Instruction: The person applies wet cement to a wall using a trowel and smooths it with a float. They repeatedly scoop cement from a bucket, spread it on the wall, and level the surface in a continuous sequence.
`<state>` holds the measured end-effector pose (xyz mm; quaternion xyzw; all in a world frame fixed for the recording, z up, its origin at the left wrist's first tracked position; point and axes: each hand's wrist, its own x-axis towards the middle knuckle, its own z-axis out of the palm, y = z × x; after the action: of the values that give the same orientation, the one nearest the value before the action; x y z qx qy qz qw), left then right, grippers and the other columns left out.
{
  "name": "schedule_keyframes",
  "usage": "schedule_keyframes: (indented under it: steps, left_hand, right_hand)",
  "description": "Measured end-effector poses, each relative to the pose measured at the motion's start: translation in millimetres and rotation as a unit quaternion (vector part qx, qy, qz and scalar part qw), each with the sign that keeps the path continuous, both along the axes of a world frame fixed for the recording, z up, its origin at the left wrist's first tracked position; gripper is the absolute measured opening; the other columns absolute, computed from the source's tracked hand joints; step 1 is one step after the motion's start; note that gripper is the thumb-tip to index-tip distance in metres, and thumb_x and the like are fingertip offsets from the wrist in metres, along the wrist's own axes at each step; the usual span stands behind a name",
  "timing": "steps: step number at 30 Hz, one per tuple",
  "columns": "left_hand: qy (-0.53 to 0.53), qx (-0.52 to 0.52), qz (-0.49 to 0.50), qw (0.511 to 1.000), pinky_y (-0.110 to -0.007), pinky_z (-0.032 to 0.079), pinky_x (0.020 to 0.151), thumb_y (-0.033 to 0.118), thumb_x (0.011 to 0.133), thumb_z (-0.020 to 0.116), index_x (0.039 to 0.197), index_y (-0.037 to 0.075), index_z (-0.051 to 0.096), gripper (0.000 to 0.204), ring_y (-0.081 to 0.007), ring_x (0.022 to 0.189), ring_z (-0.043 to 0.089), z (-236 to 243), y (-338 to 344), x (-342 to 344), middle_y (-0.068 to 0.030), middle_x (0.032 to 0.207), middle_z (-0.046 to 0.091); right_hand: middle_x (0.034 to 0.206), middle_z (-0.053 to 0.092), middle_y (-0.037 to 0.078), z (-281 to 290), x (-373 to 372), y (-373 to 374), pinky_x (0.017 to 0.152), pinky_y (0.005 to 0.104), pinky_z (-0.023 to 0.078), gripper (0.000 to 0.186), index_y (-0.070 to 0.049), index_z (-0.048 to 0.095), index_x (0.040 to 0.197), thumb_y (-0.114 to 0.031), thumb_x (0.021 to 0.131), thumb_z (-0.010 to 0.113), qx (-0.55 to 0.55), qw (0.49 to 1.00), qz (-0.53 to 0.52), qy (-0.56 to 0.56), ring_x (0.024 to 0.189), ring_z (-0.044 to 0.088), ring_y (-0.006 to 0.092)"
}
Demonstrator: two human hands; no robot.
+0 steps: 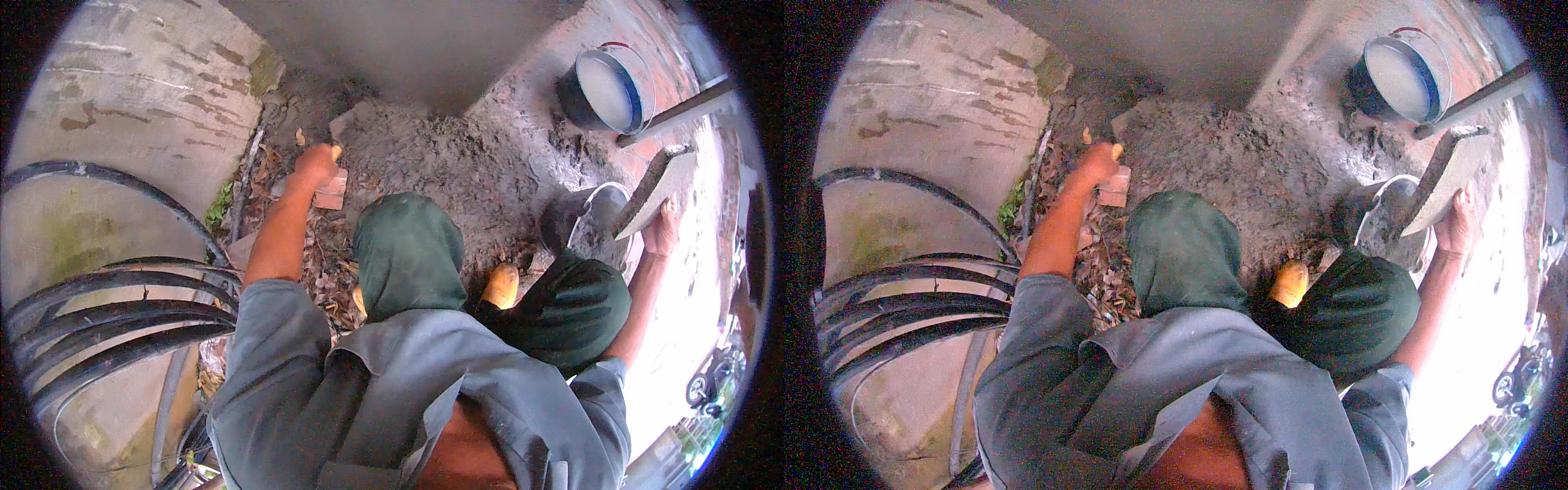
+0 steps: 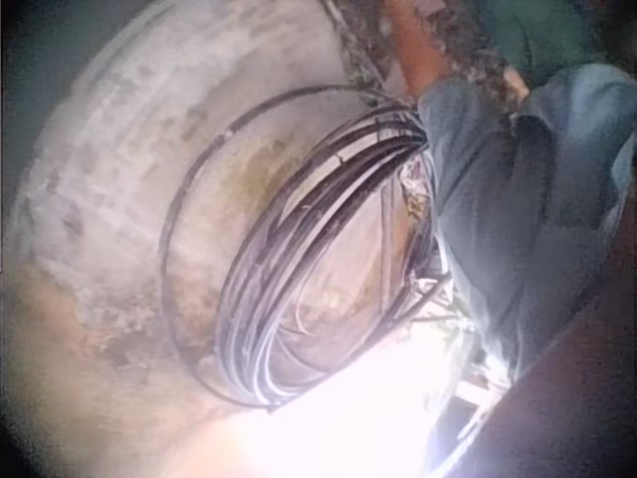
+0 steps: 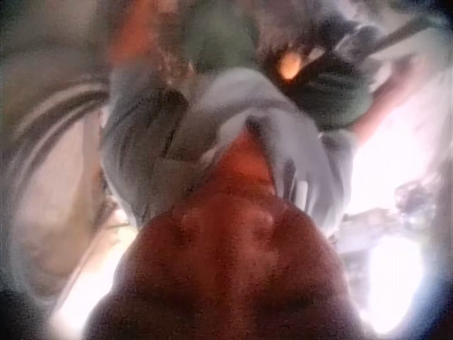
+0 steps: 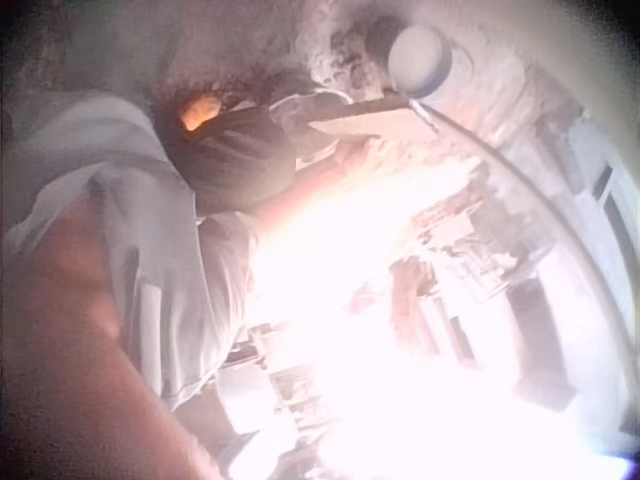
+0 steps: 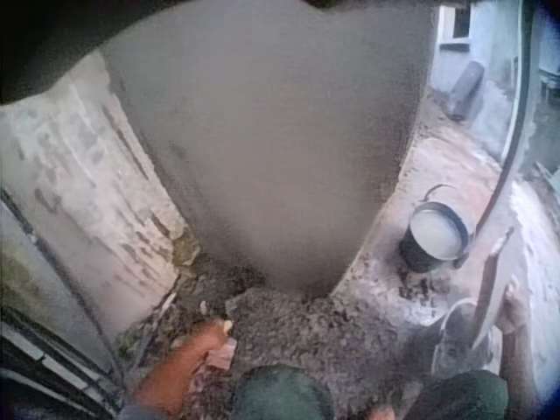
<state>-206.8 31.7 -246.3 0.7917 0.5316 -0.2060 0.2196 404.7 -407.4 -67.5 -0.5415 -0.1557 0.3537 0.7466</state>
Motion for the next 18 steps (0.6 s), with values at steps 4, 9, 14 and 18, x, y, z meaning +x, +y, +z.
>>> schedule_keyframes:
  steps: [4,9,14,18]
  left_hand:
    - [-0.005,-0.003,-0.086,0.996,-0.05,0.055,0.086,0.019,0.08,0.069,0.105,-0.001,0.069,0.032,-0.0426,0.101,0.069,26.1,7.5,-3.7,-0.0265,0.107,0.071]
    - [0.033,0.039,-0.002,0.999,-0.047,0.055,0.092,0.02,0.081,0.067,0.11,0.0,0.071,0.035,-0.039,0.109,0.068,31.8,75.0,-41.7,-0.0221,0.116,0.071]
    - [0.064,0.066,0.189,0.978,-0.047,0.055,0.09,0.016,0.08,0.065,0.111,-0.002,0.069,0.036,-0.0373,0.108,0.069,-29.6,126.9,-59.4,-0.0218,0.113,0.072]
    - [0.035,0.063,0.075,0.995,-0.045,0.056,0.089,0.014,0.078,0.065,0.113,-0.003,0.067,0.039,-0.0387,0.106,0.07,-67.8,116.4,-26.3,-0.0239,0.111,0.072]
  right_hand:
    - [0.136,0.059,0.01,-3.6,7.7,-2.8,0.107,0.0464,0.047,0.057,-0.006,0.044,0.147,-0.014,0.095,0.067,0.003,0.999,0.038,-0.008,0.125,0.058,0.0269]
    - [0.135,0.059,0.015,-1.1,6.4,-21.5,0.104,0.0485,0.05,0.062,-0.003,0.042,0.146,-0.02,0.095,0.071,0.01,0.999,0.031,-0.025,0.121,0.06,0.0317]
    - [0.133,0.06,0.015,0.6,10.3,-40.1,0.103,0.0498,0.051,0.056,-0.003,0.043,0.145,-0.017,0.097,0.068,-0.004,0.999,0.034,-0.021,0.119,0.062,0.0319]
    - [0.133,0.061,0.014,-6.2,16.7,-52.9,0.103,0.049,0.051,0.055,-0.003,0.043,0.146,-0.016,0.097,0.067,-0.049,0.998,-0.024,-0.03,0.12,0.061,0.031]
